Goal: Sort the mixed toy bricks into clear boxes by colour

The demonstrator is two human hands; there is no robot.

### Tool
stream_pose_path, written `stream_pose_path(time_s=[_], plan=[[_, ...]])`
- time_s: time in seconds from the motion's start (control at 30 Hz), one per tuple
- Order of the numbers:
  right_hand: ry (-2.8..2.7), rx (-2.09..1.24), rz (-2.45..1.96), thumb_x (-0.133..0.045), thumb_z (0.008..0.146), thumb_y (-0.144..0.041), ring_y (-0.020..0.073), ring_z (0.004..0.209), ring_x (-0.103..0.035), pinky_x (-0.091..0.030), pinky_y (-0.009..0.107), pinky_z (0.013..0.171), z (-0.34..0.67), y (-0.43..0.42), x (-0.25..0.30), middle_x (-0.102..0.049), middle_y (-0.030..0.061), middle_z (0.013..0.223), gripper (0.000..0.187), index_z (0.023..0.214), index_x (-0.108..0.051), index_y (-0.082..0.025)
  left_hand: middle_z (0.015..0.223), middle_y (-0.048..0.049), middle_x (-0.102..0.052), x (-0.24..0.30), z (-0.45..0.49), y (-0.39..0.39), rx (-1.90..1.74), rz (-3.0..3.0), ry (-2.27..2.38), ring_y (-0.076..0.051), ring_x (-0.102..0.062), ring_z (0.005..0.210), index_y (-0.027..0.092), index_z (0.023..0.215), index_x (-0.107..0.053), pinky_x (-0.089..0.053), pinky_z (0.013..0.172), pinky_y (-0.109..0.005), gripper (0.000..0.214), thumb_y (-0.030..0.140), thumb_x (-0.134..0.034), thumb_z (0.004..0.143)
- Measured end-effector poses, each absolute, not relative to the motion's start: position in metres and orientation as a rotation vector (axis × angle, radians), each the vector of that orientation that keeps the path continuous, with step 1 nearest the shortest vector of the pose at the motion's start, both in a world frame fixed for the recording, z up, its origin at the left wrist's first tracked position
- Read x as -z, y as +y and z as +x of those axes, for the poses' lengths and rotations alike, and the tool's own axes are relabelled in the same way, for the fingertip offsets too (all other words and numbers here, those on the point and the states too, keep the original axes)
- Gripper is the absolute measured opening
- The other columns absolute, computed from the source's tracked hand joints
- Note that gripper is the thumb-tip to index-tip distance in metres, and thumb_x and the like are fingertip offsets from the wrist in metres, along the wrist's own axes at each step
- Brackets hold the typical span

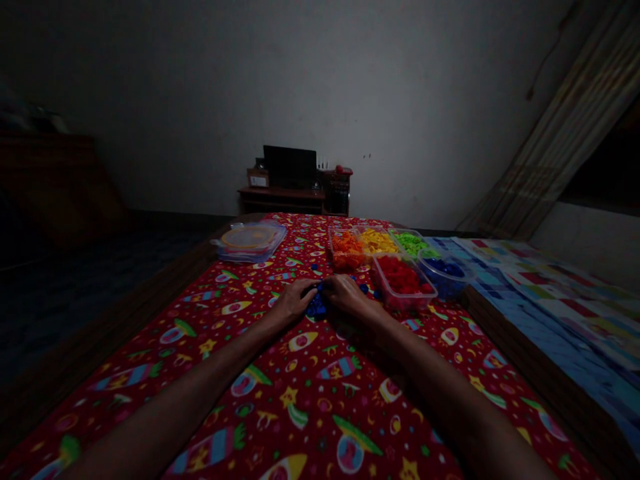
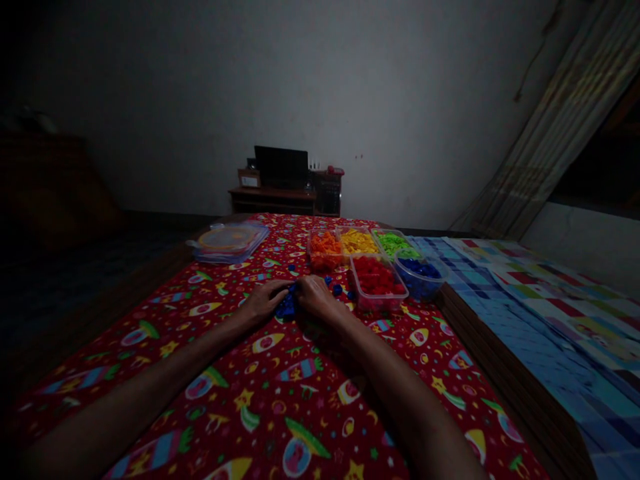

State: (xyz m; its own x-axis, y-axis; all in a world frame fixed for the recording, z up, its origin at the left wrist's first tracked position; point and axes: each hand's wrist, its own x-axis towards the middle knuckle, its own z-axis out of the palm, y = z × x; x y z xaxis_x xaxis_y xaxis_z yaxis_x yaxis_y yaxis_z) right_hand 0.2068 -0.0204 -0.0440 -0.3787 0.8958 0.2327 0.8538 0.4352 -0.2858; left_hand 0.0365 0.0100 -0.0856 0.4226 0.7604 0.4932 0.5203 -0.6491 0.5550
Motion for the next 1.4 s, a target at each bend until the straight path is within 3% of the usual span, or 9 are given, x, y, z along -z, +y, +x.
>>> stream_pose_path(time_s=[0.33,0.43,0.57,0.7,0.83,0.97,1.1,1.27,1.4], plan=[[-1.961,-0.442,-1.475,-0.030,0.083,-0.020,0.0105,0.056,-0.042,-0.028,0.022,0.053,0.223,-0.026,0.018,-0.050,-0.0002,0.061,0.029,0.069,-0.055,-0.013,0.100,-0.0081,-0.070,0.077,0.036,0.004,-1.046,2.210,1.120,-0.021,-0.064,0.093,0.017,0.101,-0.068,-0.049,0.086,-0.034,0.036,0.036,-0.045,0.082],[-1.971,-0.494,-1.417,-0.034,0.080,-0.016,0.0107,0.058,-0.046,-0.032,0.021,0.056,0.224,-0.025,0.023,-0.053,-0.0007,0.063,0.024,0.073,-0.057,-0.014,0.095,-0.0084,-0.070,0.070,0.028,0.008,-1.044,2.089,1.152,-0.021,-0.064,0.086,0.015,0.096,-0.069,-0.051,0.078,-0.032,0.039,0.044,-0.048,0.079],[-2.049,-0.354,-1.372,-0.038,0.082,-0.013,0.0134,0.074,-0.054,-0.038,0.023,0.069,0.224,-0.021,0.031,-0.062,0.0046,0.082,0.026,0.093,-0.061,-0.013,0.083,-0.0057,-0.070,0.057,0.013,0.016,-0.859,1.997,1.115,-0.019,-0.063,0.072,0.015,0.086,-0.069,-0.051,0.064,-0.028,0.044,0.055,-0.055,0.071],[-2.288,-0.096,-1.312,-0.043,0.086,-0.015,0.0164,0.083,-0.054,-0.038,0.025,0.073,0.220,-0.019,0.043,-0.062,0.0106,0.094,0.029,0.110,-0.058,-0.012,0.072,-0.0009,-0.067,0.050,0.005,0.019,-0.550,2.175,1.084,-0.017,-0.060,0.067,0.018,0.078,-0.068,-0.047,0.062,-0.024,0.032,0.045,-0.065,0.062],[-2.509,-0.045,-1.268,-0.043,0.088,-0.016,0.0140,0.072,-0.052,-0.034,0.023,0.065,0.214,-0.021,0.052,-0.062,0.0081,0.083,0.023,0.101,-0.062,-0.013,0.066,0.0007,-0.065,0.046,0.008,0.015,-0.409,2.335,1.116,-0.015,-0.059,0.062,0.019,0.074,-0.068,-0.042,0.057,-0.022,0.021,0.035,-0.062,0.062],[-2.425,-0.121,-1.308,-0.047,0.086,-0.019,0.0133,0.069,-0.051,-0.035,0.023,0.064,0.214,-0.023,0.050,-0.062,0.0075,0.080,0.018,0.089,-0.063,-0.011,0.070,-0.0003,-0.068,0.039,0.009,0.011,-0.489,2.324,1.191,-0.017,-0.061,0.066,0.018,0.076,-0.069,-0.043,0.058,-0.022,0.024,0.038,-0.061,0.065],[-2.096,-0.406,-1.342,-0.051,0.081,-0.019,0.0141,0.075,-0.055,-0.039,0.024,0.069,0.213,-0.019,0.041,-0.064,0.0060,0.084,0.017,0.089,-0.063,-0.012,0.075,-0.0022,-0.070,0.037,0.009,0.014,-0.699,2.090,1.157,-0.019,-0.063,0.068,0.016,0.083,-0.069,-0.047,0.060,-0.026,0.039,0.050,-0.059,0.067],[-1.721,-1.054,-1.275,-0.038,0.084,-0.022,0.0141,0.073,-0.057,-0.045,0.023,0.060,0.207,-0.017,0.034,-0.064,0.0046,0.085,0.031,0.103,-0.060,-0.015,0.077,-0.0032,-0.070,0.044,0.023,0.013,-0.989,1.957,1.078,-0.020,-0.063,0.073,0.015,0.081,-0.067,-0.050,0.067,-0.029,0.042,0.053,-0.064,0.063],[-1.702,-1.162,-1.202,-0.041,0.086,-0.036,0.0131,0.068,-0.056,-0.044,0.022,0.057,0.205,-0.022,0.036,-0.062,0.0046,0.078,0.029,0.094,-0.061,-0.016,0.072,-0.0022,-0.067,0.047,0.035,0.005,-1.043,2.008,1.110,-0.019,-0.062,0.068,0.016,0.075,-0.064,-0.049,0.062,-0.028,0.034,0.048,-0.065,0.063]])
